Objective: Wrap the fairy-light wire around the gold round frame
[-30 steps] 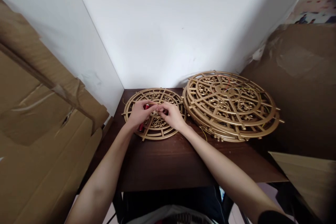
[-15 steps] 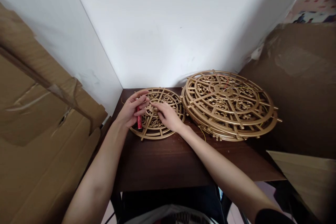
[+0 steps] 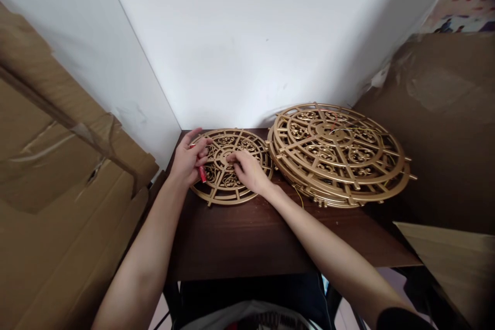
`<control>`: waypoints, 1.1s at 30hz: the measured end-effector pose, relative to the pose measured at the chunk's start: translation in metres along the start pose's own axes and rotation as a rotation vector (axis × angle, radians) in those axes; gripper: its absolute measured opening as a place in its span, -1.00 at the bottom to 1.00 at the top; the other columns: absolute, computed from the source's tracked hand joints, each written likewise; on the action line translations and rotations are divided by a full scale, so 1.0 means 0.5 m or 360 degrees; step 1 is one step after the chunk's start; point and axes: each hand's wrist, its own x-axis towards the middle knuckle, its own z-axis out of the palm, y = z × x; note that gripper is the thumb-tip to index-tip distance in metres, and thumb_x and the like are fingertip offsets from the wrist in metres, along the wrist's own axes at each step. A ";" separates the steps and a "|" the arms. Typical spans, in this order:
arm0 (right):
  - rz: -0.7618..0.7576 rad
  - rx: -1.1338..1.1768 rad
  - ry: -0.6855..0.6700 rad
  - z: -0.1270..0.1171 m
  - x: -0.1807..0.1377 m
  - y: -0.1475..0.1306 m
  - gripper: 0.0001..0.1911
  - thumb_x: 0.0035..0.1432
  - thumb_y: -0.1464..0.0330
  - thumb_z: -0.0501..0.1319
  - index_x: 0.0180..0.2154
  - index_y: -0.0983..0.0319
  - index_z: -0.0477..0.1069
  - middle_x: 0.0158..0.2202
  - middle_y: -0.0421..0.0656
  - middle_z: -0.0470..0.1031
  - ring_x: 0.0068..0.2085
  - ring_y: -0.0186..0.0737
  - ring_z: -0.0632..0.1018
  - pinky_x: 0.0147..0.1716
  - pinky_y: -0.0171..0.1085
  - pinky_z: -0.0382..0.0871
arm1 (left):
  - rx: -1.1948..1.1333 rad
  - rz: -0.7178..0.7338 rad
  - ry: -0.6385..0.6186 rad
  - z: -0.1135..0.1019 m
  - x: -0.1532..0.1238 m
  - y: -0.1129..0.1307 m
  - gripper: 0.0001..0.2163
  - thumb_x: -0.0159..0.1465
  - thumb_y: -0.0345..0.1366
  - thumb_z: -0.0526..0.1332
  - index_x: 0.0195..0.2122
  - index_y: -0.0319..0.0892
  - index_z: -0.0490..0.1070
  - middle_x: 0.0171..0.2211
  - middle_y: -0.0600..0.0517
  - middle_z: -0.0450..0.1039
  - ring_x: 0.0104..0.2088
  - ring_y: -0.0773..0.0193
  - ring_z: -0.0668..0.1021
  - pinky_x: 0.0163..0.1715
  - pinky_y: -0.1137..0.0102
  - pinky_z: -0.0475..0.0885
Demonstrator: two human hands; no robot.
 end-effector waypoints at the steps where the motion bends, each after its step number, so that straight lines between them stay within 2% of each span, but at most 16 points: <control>1: 0.0018 0.0015 0.0011 0.000 0.000 0.001 -0.66 0.02 0.67 0.00 -0.23 0.26 0.38 -0.24 -0.10 0.49 -0.19 -0.18 0.46 -0.13 -0.17 0.39 | 0.0150 0.0004 -0.0012 0.000 -0.001 -0.004 -0.65 0.05 -0.47 0.30 -0.10 -0.20 0.37 -0.42 0.00 0.48 -0.68 0.57 0.20 -0.76 0.66 -0.04; 5: 0.0052 0.0081 0.0026 -0.004 0.001 -0.001 -0.64 0.01 0.66 -0.01 -0.18 0.26 0.34 -0.21 -0.08 0.48 -0.16 -0.18 0.49 -0.10 -0.17 0.40 | 0.0880 0.0048 -0.0120 0.008 -0.012 -0.017 -0.80 0.09 -0.32 0.29 -0.27 -0.27 0.48 -0.47 0.01 0.47 -0.71 0.56 0.16 -0.75 0.57 0.00; 8: 0.0068 0.0171 0.0050 -0.005 0.001 -0.003 -0.59 0.03 0.65 -0.01 -0.10 0.24 0.30 -0.17 -0.08 0.49 -0.13 -0.20 0.51 -0.08 -0.17 0.41 | 0.1392 0.0259 -0.0239 0.016 -0.018 -0.021 -0.83 0.09 -0.24 0.29 -0.38 -0.26 0.52 -0.53 0.03 0.46 -0.64 0.45 0.32 -0.64 0.50 0.18; 11: 0.0138 0.0283 0.0097 -0.002 0.001 0.001 -0.54 0.06 0.64 -0.01 -0.01 0.23 0.23 -0.12 -0.07 0.51 -0.11 -0.23 0.54 -0.05 -0.16 0.42 | 0.1667 0.0394 -0.0360 0.019 -0.017 -0.027 -0.80 0.11 -0.19 0.28 -0.43 -0.24 0.52 -0.52 0.03 0.48 -0.52 0.35 0.43 -0.50 0.45 0.28; 16: 0.0321 0.0538 0.0173 0.009 0.002 0.017 -0.57 0.08 0.62 0.00 -0.02 0.19 0.24 -0.13 -0.11 0.52 -0.17 -0.28 0.57 -0.05 -0.16 0.44 | 0.1822 0.0427 -0.0469 0.011 -0.012 -0.043 -0.78 0.09 -0.16 0.28 -0.37 -0.22 0.52 -0.46 0.02 0.51 -0.44 0.29 0.48 -0.39 0.41 0.31; 20: 0.0478 0.0795 0.0305 0.015 0.006 0.028 -0.66 0.10 0.58 0.01 -0.08 0.20 0.24 -0.18 -0.10 0.53 -0.17 -0.28 0.59 -0.07 -0.18 0.47 | 0.1881 0.0436 -0.0439 0.009 -0.013 -0.046 -0.83 0.09 -0.22 0.26 -0.38 -0.22 0.51 -0.48 0.03 0.51 -0.45 0.29 0.47 -0.38 0.41 0.31; 24: 0.0510 0.0854 0.0340 0.017 0.007 0.031 -0.68 0.11 0.55 0.04 -0.07 0.21 0.23 -0.17 -0.09 0.54 -0.13 -0.27 0.59 -0.06 -0.17 0.46 | 0.1907 0.0466 -0.0414 0.010 -0.014 -0.047 -0.84 0.08 -0.21 0.28 -0.39 -0.20 0.51 -0.49 0.03 0.51 -0.46 0.29 0.47 -0.40 0.42 0.30; 28: 0.0474 0.0775 0.0287 0.015 0.005 0.025 -0.63 0.12 0.55 0.05 -0.02 0.22 0.20 -0.14 -0.06 0.54 -0.11 -0.27 0.58 -0.04 -0.16 0.44 | 0.1919 0.0535 -0.0396 0.009 -0.013 -0.051 -0.85 0.03 -0.24 0.33 -0.39 -0.18 0.51 -0.51 0.06 0.49 -0.49 0.30 0.45 -0.41 0.42 0.29; 33: 0.0310 0.0358 0.0150 0.008 0.003 0.010 -0.63 0.10 0.60 0.03 -0.06 0.22 0.29 -0.13 -0.08 0.53 -0.08 -0.24 0.54 -0.01 -0.15 0.40 | 0.1955 0.0655 -0.0240 0.003 -0.008 -0.055 -0.87 0.07 -0.36 0.28 -0.33 -0.17 0.52 -0.52 0.04 0.49 -0.50 0.27 0.46 -0.41 0.40 0.30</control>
